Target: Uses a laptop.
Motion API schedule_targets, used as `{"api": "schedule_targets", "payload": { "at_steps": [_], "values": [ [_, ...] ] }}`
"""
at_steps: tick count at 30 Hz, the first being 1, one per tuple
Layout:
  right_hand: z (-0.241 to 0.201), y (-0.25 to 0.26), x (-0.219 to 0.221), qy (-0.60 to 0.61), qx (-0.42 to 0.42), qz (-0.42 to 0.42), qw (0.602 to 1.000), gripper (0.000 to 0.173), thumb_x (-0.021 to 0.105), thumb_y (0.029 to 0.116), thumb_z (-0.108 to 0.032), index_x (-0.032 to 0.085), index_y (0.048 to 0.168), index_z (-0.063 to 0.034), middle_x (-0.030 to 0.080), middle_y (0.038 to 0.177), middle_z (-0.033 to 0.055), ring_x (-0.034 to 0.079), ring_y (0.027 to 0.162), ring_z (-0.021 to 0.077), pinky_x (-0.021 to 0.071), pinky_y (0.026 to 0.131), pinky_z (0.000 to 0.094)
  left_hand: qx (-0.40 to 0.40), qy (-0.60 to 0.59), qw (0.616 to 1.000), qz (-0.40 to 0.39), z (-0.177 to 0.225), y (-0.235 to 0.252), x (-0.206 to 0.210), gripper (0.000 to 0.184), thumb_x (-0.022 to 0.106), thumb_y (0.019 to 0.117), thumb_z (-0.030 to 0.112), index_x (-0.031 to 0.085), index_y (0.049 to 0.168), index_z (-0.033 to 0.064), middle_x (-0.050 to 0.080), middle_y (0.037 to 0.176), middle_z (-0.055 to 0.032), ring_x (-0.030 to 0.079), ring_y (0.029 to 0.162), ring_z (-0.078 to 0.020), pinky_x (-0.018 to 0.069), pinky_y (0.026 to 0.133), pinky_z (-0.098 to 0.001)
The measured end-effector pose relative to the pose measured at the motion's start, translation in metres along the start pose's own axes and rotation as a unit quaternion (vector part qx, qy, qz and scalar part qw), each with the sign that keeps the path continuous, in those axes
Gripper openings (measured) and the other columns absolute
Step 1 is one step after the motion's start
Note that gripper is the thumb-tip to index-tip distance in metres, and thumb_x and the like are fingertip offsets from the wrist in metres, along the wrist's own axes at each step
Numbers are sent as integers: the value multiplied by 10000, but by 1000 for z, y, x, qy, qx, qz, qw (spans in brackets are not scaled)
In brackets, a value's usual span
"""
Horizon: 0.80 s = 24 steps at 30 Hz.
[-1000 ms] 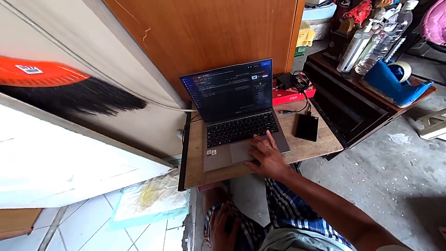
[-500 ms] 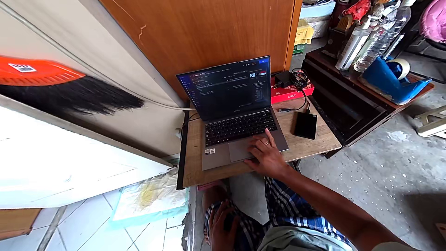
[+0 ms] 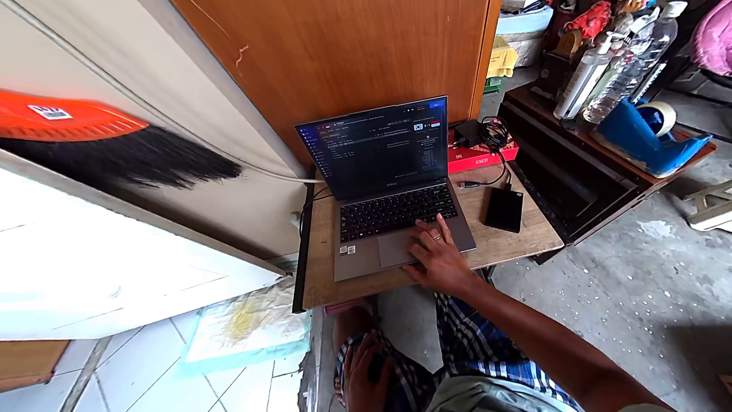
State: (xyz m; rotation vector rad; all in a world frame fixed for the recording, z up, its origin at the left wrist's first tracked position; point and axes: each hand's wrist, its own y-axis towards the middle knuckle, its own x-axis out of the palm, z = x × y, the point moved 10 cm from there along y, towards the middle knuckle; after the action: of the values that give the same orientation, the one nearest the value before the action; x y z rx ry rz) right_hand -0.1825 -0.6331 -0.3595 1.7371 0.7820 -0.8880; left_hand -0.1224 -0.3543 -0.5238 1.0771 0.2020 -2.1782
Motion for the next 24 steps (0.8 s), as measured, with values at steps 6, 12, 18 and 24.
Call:
{"api": "schedule_targets", "payload": {
  "at_steps": [6,12,18,24],
  "values": [
    [6,-3,-9,8,31,46,998,421,657,917,-563,740,1044,-170,655,1358,63,447,1455,279,159,1259,618,8,-2,1000,8,1,0,-2,365,644,931,448,778,1121,167,648,1400,-49,528,1393,-224,219,1247,-572],
    [4,-1,-6,3,22,21,1000,422,613,947,-568,735,1053,-177,628,1396,75,424,1469,304,144,1246,654,5,-4,1000,7,0,0,-1,341,651,928,440,776,1128,193,640,1413,-24,514,1405,-203,218,1254,-553],
    [5,0,-3,-5,34,6,999,462,600,936,-589,720,1144,-194,596,1444,80,378,1498,316,111,1240,677,6,-13,1000,7,1,1,-2,342,648,934,434,769,1137,187,636,1419,-26,506,1412,-197,212,1258,-548],
    [6,0,-5,-1,38,23,999,461,628,914,-589,733,1128,-193,613,1424,72,396,1487,313,124,1243,668,0,-13,1000,3,1,0,-2,339,647,935,431,770,1135,187,637,1416,-30,516,1404,-198,216,1255,-564]
  ]
}}
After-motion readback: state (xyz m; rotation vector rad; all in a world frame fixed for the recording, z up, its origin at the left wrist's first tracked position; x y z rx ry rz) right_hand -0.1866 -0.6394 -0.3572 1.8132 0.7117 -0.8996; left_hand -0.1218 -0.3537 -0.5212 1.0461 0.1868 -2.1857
